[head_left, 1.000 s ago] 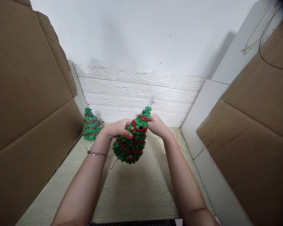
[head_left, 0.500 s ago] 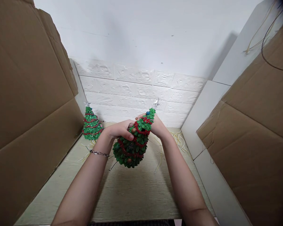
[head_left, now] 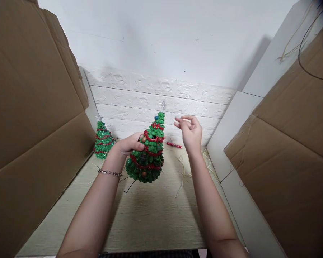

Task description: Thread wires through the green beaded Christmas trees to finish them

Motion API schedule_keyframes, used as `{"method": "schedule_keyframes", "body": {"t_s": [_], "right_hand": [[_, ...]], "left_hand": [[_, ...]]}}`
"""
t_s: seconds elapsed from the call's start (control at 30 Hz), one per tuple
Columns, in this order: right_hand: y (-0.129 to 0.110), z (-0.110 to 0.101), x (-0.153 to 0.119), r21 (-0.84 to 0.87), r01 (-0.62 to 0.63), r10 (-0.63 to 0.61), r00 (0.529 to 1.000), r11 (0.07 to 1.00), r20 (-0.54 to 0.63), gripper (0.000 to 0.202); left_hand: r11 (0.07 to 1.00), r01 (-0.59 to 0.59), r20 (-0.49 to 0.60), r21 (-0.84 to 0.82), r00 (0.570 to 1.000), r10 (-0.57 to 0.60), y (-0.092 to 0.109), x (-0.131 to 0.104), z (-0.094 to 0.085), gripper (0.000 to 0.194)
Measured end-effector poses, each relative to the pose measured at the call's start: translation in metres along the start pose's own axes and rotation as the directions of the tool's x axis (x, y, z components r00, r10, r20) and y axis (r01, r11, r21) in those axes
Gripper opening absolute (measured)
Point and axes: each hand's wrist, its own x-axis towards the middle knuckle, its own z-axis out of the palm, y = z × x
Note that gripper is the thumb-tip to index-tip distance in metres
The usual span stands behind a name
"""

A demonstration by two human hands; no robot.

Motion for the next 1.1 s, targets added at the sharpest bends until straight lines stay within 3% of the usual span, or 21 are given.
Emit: {"method": "schedule_keyframes", "body": {"t_s": [0.07,0.2,0.33,0.4,0.53,0.67,0.87,0.97,1.1], "right_hand": [[0.002,0.003,-0.004,-0.093,-0.021,0.037,0.985,0.995,0.171,0.012],[0.010,0.010,-0.013,-0.226,-0.047,0.151,0.872,0.973,0.466,0.020],[0.012,0.011,-0.017,-0.262,0.084,0.083,0.818,0.962,0.569,0.038],[0.011,0.011,-0.017,-0.244,0.048,0.104,0.813,0.969,0.573,0.048],[0.008,0.008,-0.010,-0.110,-0.165,0.198,0.850,0.980,0.488,0.048],[0.005,-0.006,0.003,-0.053,-0.284,0.289,0.931,0.957,0.224,0.039],[0.003,-0.022,0.015,0.091,-0.163,0.171,0.980,0.982,-0.097,0.028],[0.002,-0.018,0.013,0.200,-0.125,0.151,0.981,0.972,-0.122,0.029],[-0.002,-0.014,0.011,0.229,-0.089,0.117,0.987,0.969,-0.110,0.035]], "left_hand": [[0.999,-0.050,-0.017,-0.007,0.999,0.050,0.001,0.000,0.002,0.081],[0.989,-0.126,-0.040,-0.074,0.992,0.124,-0.002,-0.002,0.002,0.079],[0.983,-0.160,-0.021,-0.090,0.987,0.158,-0.005,-0.003,0.000,0.072],[0.987,-0.146,0.007,-0.065,0.989,0.147,-0.004,-0.002,0.000,0.073],[0.999,-0.023,0.055,-0.034,0.998,0.025,0.001,-0.002,0.002,0.082],[0.994,0.110,0.109,0.012,0.988,-0.110,0.000,-0.002,-0.002,0.079],[0.970,0.167,0.167,0.179,0.966,-0.198,-0.001,0.002,-0.006,0.048],[0.905,0.185,0.142,0.384,0.956,-0.256,0.007,0.006,0.004,0.047],[0.743,0.117,0.047,0.659,0.980,-0.196,0.013,0.010,0.015,0.046]]}}
